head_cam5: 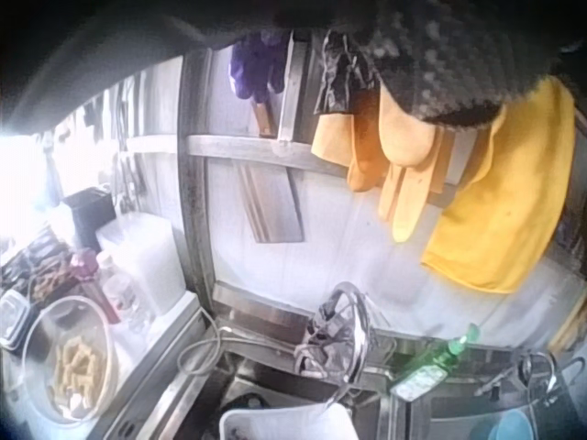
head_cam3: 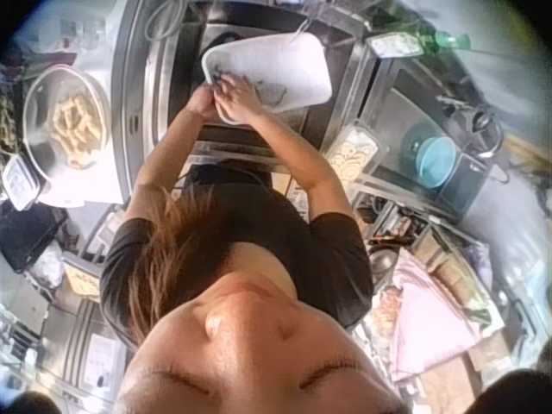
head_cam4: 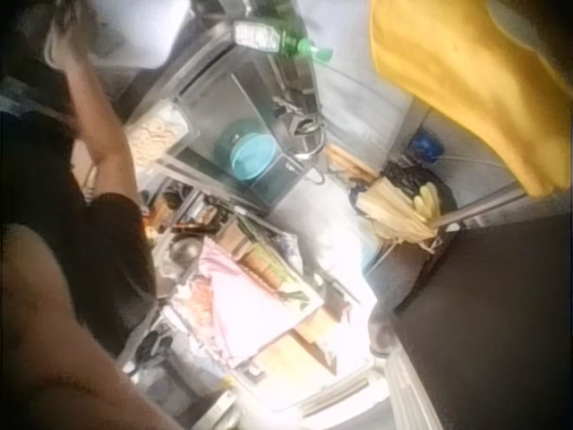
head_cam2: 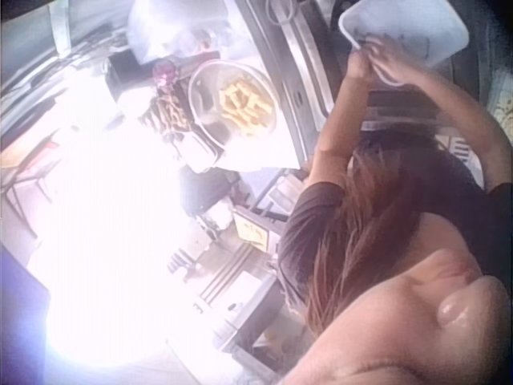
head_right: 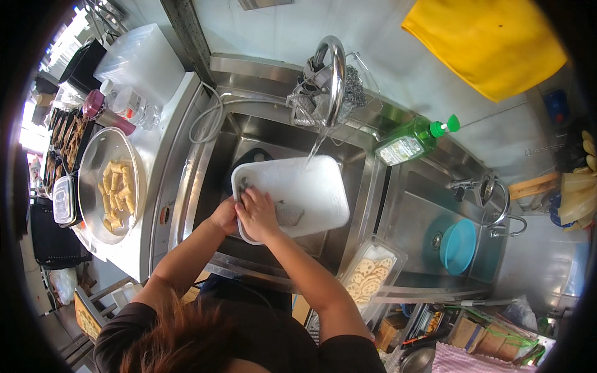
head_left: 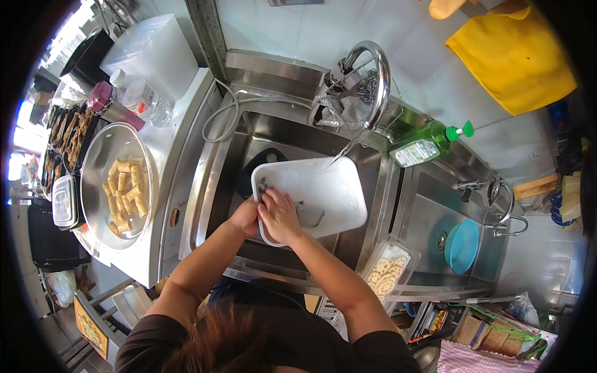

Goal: The person empties a tray of food items into a container, washes the tray and a bowl in a sink, cuts open cardboard boxes and plastic bags of food with scissors, and empties the bags into the bowl.

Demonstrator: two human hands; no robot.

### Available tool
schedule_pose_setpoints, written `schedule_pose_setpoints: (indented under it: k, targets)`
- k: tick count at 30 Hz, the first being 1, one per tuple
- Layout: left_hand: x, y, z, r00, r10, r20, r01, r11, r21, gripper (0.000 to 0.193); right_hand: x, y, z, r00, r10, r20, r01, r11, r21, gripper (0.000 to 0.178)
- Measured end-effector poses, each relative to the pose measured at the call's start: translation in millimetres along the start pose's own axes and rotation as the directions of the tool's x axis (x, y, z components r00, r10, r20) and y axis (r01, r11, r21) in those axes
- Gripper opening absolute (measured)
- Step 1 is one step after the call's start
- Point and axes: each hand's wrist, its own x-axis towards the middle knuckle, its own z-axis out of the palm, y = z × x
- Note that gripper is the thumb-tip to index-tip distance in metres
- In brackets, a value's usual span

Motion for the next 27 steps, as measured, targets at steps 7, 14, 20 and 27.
schedule_pose_setpoints:
  k: [7, 14, 20, 27]
  targets:
    - [-17, 19, 14, 0.969, 0.164, -0.186, -0.156, 0.986, 0.061, 0.073, -27, 17, -53, 0.961, -0.152, 0.231, 0.143, 0.988, 0.057, 0.013]
    - [-51, 28, 64, 0.966, 0.201, -0.162, -0.157, 0.956, 0.247, 0.082, -18, 131, -56, 0.962, 0.189, -0.196, -0.208, 0.975, -0.081, 0.021]
    - [-47, 0, 77, 0.964, 0.152, -0.217, -0.105, 0.971, 0.214, 0.078, 45, 70, -15, 0.7, 0.504, -0.506, -0.655, 0.736, -0.173, 0.042]
    - [-36, 8, 49, 0.974, 0.156, -0.165, -0.131, 0.98, 0.152, 0.068, 29, 1, 5, 0.98, 0.076, -0.182, -0.047, 0.986, 0.159, 0.037]
